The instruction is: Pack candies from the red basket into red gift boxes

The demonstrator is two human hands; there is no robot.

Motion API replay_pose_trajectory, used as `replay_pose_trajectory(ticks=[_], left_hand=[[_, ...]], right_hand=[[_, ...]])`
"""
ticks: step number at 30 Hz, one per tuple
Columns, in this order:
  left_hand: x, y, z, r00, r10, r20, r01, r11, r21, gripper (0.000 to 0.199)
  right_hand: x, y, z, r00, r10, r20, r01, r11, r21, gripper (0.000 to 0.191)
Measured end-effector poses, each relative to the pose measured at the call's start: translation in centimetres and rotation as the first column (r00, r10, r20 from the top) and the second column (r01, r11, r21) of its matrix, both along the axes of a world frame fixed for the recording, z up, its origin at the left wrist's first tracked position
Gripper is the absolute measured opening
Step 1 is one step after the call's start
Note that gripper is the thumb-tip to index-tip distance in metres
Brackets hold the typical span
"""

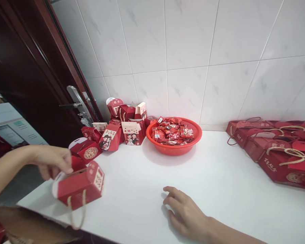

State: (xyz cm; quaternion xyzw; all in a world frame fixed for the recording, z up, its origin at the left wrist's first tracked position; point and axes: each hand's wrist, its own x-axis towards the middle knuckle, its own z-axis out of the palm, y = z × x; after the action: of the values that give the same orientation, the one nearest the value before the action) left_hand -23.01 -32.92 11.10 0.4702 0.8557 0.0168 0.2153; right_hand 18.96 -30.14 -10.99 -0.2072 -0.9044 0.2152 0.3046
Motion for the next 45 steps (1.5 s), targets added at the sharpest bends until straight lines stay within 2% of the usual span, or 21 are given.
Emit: replay_pose_trajectory(ticks=[1,3,5,6,9,11,13,15,17,19,21,24,26,29,33,37,40,42,45], left_hand=[[1.2,1.2,0.6,0.989,-0.054,0.137,0.085,0.969,-0.232,0.019],[4.0,3.5,1.6,0.959,-0.174,0.222,0.23,0.939,-0.257,0.009],[6.9,5.3,2.2,0.914,-0.31,0.261,0.362,0.914,-0.183,0.004],[8.3,6.2,2.2,0.879,-0.395,0.268,0.444,0.883,-0.155,0.005],[12.1,8.4,1.7,0.776,-0.556,0.298,0.597,0.8,-0.06,0.006],[14.4,9.8,0.8,0.675,-0.674,0.301,0.703,0.711,0.017,0.011],[16.5,11.1,-0.3,0.563,-0.797,0.219,0.798,0.593,0.108,0.017],[18.5,12.1,-1.4,0.465,-0.88,0.095,0.857,0.474,0.204,0.021],[20.3,12.8,-2.5,0.399,-0.917,-0.012,0.878,0.378,0.294,0.023],[21.7,13.2,-3.4,0.36,-0.93,-0.071,0.878,0.312,0.362,0.025],[22.6,13.4,-4.1,0.343,-0.935,-0.087,0.863,0.277,0.421,0.027],[23.1,13.4,-4.8,0.35,-0.932,-0.091,0.832,0.265,0.487,0.028],[22.9,13.1,-4.9,0.37,-0.925,-0.091,0.82,0.279,0.5,0.028],[22.3,12.3,-4.9,0.411,-0.907,-0.093,0.824,0.326,0.463,0.022],[21.5,11.2,-4.9,0.444,-0.883,-0.151,0.851,0.363,0.379,0.021],[20.9,10.5,-4.8,0.506,-0.843,-0.183,0.838,0.43,0.335,0.027],[20.0,10.3,-4.6,0.551,-0.821,-0.151,0.815,0.49,0.308,0.033],[19.1,10.5,-4.6,0.563,-0.821,-0.094,0.804,0.517,0.292,0.039],[17.6,11.1,-4.8,0.536,-0.843,0.055,0.808,0.531,0.255,0.052]], right_hand=[[0.0,0.0,0.1,1.0,-0.008,-0.011,0.008,1.0,-0.014,0.027],[0.1,0.1,0.4,0.999,-0.029,-0.033,0.027,0.999,-0.046,0.025],[0.2,0.2,0.7,0.997,-0.053,-0.06,0.048,0.996,-0.079,0.026],[0.3,0.3,0.8,0.995,-0.066,-0.077,0.059,0.994,-0.095,0.026],[0.4,0.9,0.8,0.982,-0.126,-0.141,0.11,0.987,-0.114,0.026],[0.6,1.5,1.0,0.967,-0.17,-0.191,0.156,0.984,-0.088,0.025],[1.0,2.3,1.8,0.945,-0.214,-0.247,0.21,0.977,-0.044,0.025],[1.4,3.1,3.3,0.92,-0.253,-0.299,0.262,0.965,-0.01,0.025],[1.8,3.9,5.5,0.911,-0.264,-0.318,0.282,0.959,0.011,0.023],[1.9,4.7,7.9,0.931,-0.232,-0.283,0.252,0.967,0.036,0.021],[1.8,5.5,10.0,0.959,-0.192,-0.209,0.208,0.977,0.054,0.021],[1.0,6.6,12.3,0.981,-0.178,-0.072,0.182,0.982,0.058,0.024],[0.4,7.2,13.2,0.988,-0.147,0.054,0.147,0.989,0.006,0.031],[-0.7,7.9,13.8,0.974,-0.076,0.212,0.094,0.992,-0.079,0.036],[-1.7,8.3,14.0,0.957,-0.071,0.28,0.092,0.994,-0.063,0.025],[-1.4,8.0,14.6,0.932,-0.159,0.326,0.194,0.978,-0.079,0.01],[-0.2,8.2,15.3,0.906,-0.25,0.342,0.304,0.946,-0.115,0.013],[0.9,8.7,15.6,0.897,-0.25,0.364,0.323,0.933,-0.156,0.013],[2.2,9.6,15.6,0.868,-0.227,0.443,0.347,0.914,-0.212,0.013]])
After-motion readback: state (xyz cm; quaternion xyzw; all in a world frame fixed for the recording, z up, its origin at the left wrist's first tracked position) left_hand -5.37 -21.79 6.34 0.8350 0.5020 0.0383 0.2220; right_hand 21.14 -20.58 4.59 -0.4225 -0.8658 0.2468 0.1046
